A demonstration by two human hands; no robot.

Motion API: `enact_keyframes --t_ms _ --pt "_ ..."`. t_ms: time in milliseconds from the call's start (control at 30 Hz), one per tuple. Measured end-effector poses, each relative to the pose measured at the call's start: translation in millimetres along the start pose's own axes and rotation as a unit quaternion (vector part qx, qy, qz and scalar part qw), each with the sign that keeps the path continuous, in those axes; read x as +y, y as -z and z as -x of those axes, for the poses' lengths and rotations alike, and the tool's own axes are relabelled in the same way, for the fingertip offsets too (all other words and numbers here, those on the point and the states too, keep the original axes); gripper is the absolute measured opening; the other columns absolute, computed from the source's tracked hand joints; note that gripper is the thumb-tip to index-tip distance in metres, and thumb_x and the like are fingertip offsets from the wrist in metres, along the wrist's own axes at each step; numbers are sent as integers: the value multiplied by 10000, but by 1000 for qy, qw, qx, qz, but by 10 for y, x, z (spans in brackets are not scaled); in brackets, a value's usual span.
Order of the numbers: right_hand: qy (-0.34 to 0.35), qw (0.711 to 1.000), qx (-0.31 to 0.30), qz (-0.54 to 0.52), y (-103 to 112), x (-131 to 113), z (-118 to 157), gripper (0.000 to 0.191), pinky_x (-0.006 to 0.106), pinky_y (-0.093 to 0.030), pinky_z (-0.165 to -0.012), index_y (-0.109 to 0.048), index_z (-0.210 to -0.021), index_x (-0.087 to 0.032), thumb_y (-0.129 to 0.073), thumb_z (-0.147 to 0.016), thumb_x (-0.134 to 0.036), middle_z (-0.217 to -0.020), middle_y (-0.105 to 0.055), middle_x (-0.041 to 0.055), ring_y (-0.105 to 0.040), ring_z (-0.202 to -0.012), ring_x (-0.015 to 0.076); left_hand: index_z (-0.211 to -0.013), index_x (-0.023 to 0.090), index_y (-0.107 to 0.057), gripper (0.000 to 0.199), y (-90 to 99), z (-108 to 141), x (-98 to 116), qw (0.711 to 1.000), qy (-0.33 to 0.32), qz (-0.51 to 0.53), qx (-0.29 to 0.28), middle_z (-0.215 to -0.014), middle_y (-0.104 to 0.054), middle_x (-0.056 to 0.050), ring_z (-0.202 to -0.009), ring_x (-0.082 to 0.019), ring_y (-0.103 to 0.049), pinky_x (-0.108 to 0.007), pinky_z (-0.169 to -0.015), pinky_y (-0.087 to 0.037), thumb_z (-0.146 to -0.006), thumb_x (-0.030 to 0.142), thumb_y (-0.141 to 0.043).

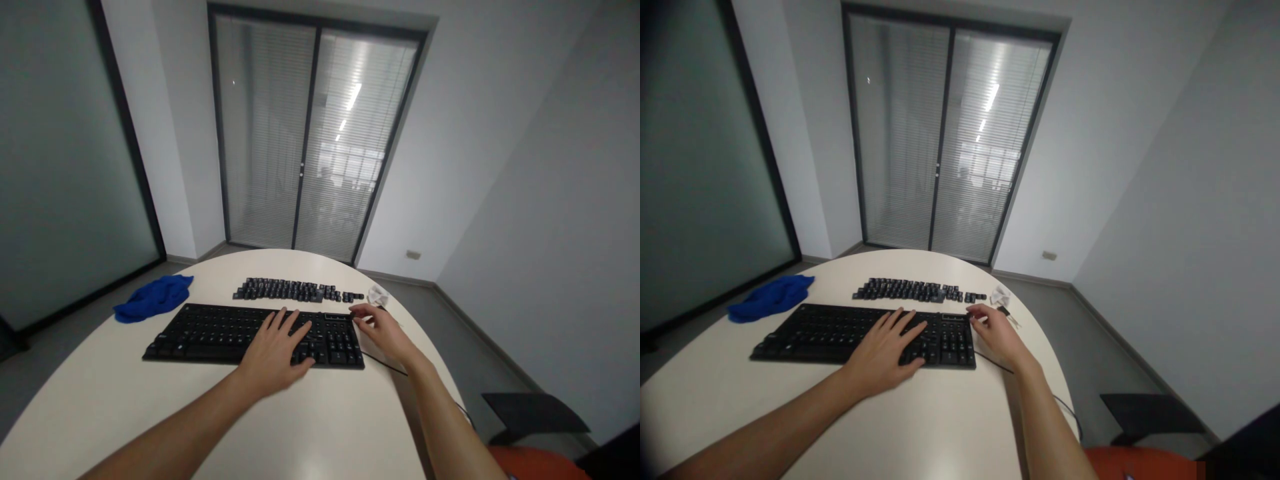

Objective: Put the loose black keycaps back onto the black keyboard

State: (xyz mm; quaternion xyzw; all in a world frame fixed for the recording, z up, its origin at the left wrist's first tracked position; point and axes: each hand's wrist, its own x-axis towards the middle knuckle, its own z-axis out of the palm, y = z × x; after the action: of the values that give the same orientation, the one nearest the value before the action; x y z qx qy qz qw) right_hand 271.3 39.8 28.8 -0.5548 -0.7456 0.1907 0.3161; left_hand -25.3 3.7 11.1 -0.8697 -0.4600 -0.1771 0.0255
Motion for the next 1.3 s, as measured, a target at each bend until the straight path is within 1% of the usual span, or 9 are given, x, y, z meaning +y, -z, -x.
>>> enact_keyframes --t_ms 133,300,467,567,633,733,867,1033,1300 --pt "17 998 -47 -32 32 -78 35 286 348 -522 -812 -713 -1097 -188 -595 -862 -303 -976 -750 68 -678 -897 234 -1459 269 -470 544 -13 -12 14 999 -45 21 4 -1539 -455 -83 -1430 -308 -377 -508 -1190 -275 -930 383 -527" --pt "20 997 -68 -7 23 -144 39 309 333 -511 -778 -735 -1128 -207 -601 -858 -275 -1001 -761 57 -678 -866 223 -1449 228 -457 516 9 -13 100 989 -123 86 2 -1497 -509 -71 -1379 -252 -454 -452 -1161 -349 -936 256 -510" --pt "44 997 -70 -4 0 -178 32 318 327 -496 -795 -738 -1123 -236 -594 -840 -227 -1083 -754 54 -671 -921 226 -1420 171 -483 473 91 -152 308 992 -37 116 -16 -1384 -599 -109 -1234 -273 -567 -436 -1032 -467 -972 321 -490" --pt "33 997 -60 -26 -22 -161 27 409 316 -496 -779 -678 -1195 -221 -612 -793 -177 -1041 -756 55 -678 -928 222 -1290 179 -602 361 115 -352 436 996 -12 87 -23 -1198 -688 -107 -1107 -296 -615 -454 -965 -484 -967 304 -500" --pt "28 997 -55 -40 -36 -139 23 395 316 -497 -797 -667 -1164 -207 -623 -774 -163 -1026 -752 55 -680 -944 218 -1196 194 -653 288 82 -489 498 994 4 103 -23 -1150 -702 -92 -1067 -276 -629 -413 -943 -491 -959 282 -515" --pt "37 997 -51 -47 -47 -117 20 266 335 -490 -875 -699 -1038 -200 -635 -780 -181 -1039 -748 54 -674 -975 216 -1177 218 -663 265 -35 -615 538 991 17 135 -15 -1118 -712 -72 -1065 -248 -626 -362 -929 -490 -954 256 -525" --pt "39 996 -63 -46 -50 -131 26 200 330 -493 -864 -741 -958 -211 -622 -799 -197 -974 -759 34 -673 -929 211 -1138 215 -683 240 -168 -616 511 986 29 164 12 -1118 -711 -66 -1085 -243 -613 -347 -945 -478 -940 253 -553" --pt "31 991 -108 -79 -66 -170 36 266 286 -502 -727 -767 -980 -196 -618 -762 -162 -835 -757 26 -662 -759 180 -1128 226 -696 236 -169 -540 466 978 39 206 2 -1079 -736 -43 -1031 -230 -653 -332 -917 -492 -922 262 -586" --pt "0 987 -119 -105 -50 -164 41 255 303 -538 -752 -759 -954 -151 -632 -736 -184 -876 -769 74 -689 -798 201 -1104 278 -743 233 -166 -571 415 978 30 205 -5 -1110 -762 -8 -1038 -229 -682 -332 -926 -490 -949 303 -571"
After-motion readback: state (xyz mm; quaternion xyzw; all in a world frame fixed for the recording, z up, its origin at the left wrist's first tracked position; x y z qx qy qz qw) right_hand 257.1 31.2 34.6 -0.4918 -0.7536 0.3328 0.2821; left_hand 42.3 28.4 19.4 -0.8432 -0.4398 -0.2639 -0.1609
